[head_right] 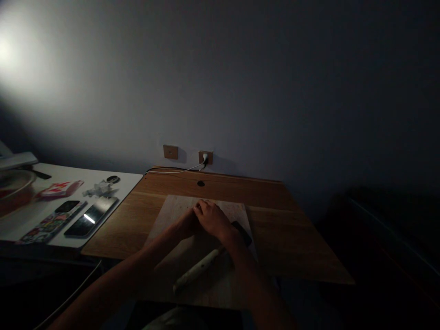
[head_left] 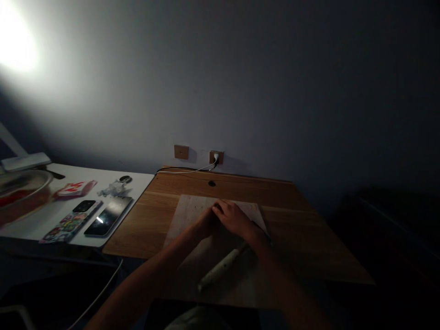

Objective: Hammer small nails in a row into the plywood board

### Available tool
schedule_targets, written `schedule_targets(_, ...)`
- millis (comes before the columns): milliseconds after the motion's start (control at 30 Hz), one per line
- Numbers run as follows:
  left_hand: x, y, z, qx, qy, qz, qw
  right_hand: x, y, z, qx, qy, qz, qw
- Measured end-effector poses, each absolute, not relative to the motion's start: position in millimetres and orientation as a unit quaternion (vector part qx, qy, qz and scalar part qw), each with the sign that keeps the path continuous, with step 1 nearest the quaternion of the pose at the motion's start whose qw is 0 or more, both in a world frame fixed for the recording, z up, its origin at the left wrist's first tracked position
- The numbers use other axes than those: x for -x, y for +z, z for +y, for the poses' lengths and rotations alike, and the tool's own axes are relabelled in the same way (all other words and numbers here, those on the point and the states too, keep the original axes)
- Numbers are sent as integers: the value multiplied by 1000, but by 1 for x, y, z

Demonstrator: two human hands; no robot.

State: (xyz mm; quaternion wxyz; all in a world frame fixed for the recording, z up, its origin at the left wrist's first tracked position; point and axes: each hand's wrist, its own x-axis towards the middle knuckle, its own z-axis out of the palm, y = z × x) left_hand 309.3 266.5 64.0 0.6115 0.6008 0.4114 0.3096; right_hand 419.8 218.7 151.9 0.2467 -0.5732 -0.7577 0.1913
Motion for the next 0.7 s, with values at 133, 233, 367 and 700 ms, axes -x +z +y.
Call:
schedule_targets(133,-311,64,261,-649,319,397,565,-441,154,205,576,179,-740,297)
schedule_targets(233,-310,65,251,-808,264,370,374,-460,149,189,583,167,-716,346)
schedule_targets(367,-305,65,237,-915,173,315,183,-485,137,160,586,168,-684,401)
schedule_targets(700,-254,76,210,-936,189,269,122,-543,63,80,697,9,-621,358)
